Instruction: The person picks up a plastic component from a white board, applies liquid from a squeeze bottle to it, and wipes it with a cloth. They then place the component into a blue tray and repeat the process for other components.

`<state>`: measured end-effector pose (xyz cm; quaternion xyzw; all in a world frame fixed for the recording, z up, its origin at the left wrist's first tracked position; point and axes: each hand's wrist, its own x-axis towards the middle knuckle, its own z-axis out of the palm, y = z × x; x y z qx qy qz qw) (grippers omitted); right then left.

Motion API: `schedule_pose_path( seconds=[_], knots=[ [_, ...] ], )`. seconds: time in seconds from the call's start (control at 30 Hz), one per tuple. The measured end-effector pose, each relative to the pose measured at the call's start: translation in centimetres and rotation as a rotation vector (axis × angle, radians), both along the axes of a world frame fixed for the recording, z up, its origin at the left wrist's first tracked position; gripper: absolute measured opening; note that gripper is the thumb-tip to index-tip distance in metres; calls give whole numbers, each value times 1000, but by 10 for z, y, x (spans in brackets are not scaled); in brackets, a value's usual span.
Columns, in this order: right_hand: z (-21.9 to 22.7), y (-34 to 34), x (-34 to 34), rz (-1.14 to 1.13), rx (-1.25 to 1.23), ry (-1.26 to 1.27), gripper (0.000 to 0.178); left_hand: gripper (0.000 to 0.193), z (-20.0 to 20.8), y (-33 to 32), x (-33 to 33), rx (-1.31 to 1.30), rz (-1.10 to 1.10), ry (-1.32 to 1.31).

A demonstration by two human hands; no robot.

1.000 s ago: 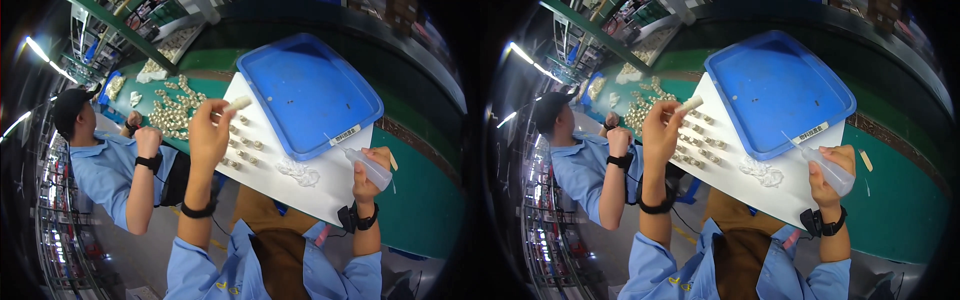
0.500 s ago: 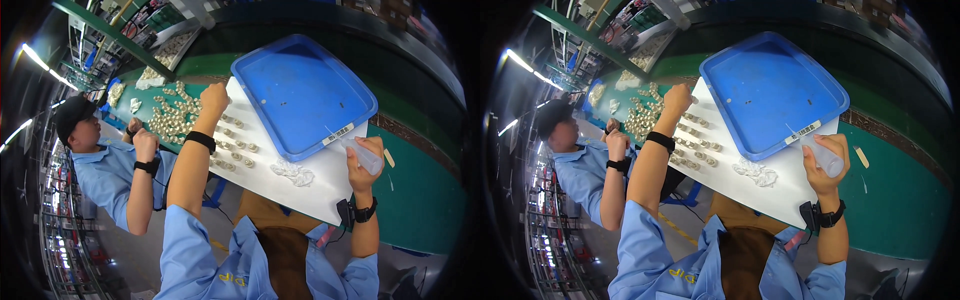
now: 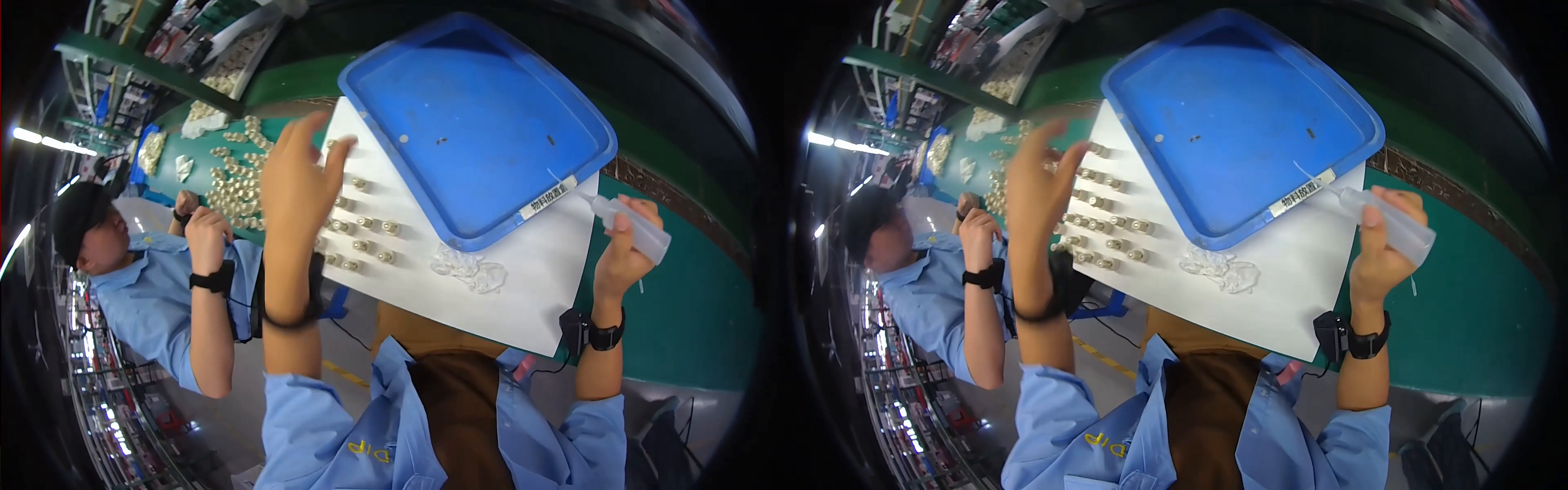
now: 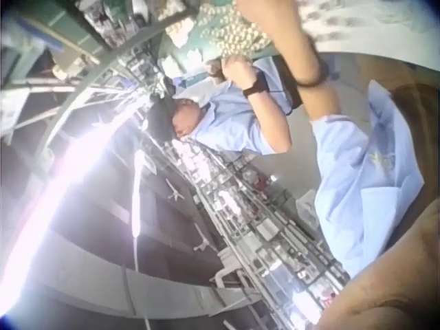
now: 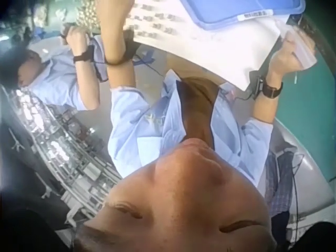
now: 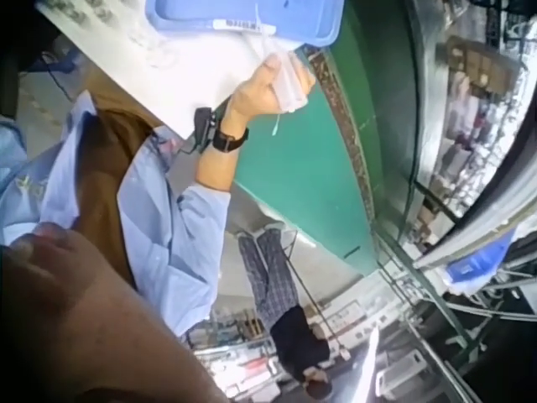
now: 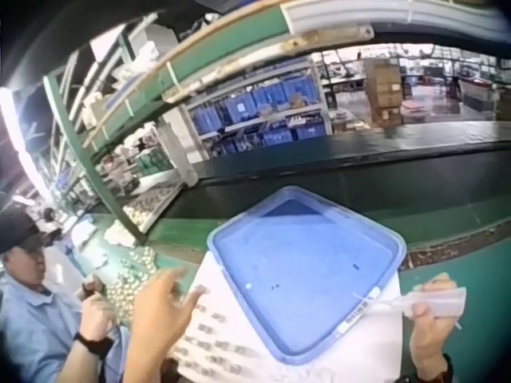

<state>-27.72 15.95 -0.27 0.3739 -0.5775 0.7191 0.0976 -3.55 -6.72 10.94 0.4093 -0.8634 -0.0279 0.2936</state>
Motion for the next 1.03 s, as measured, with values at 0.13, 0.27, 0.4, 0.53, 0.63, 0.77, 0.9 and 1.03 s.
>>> schedule_pose_path(
  seconds=[0.13, 0.27, 0.4, 0.53, 0.63, 0.77, 0.9, 1.03],
  knots=[
    [-9, -2, -19, 68, -117, -459, 32, 20, -18, 97, 42, 1090, -634, 315],
    [-6, -8, -41, 199, -308, -776, 40, 28, -106, 130, 56, 1507, -511, 237],
    [-16, 6, -53, 313, -440, -990, 46, 32, -94, 132, 71, 1340, -566, -64],
    [1, 26, -46, 579, -560, -1220, 50, 33, -54, 122, 69, 1333, -507, -98],
    [20, 43, -39, 515, -622, -1398, 51, 34, -22, 124, 61, 1306, -495, -135],
    [32, 71, -36, 422, -734, -1649, 54, 34, 13, 136, 49, 1255, -490, -205],
    [28, 87, -28, 453, -824, -1862, 60, 34, 33, 149, 41, 1177, -509, -255],
    [17, 92, -22, 587, -844, -1950, 63, 34, 50, 160, 29, 1177, -521, -341]
  ],
)
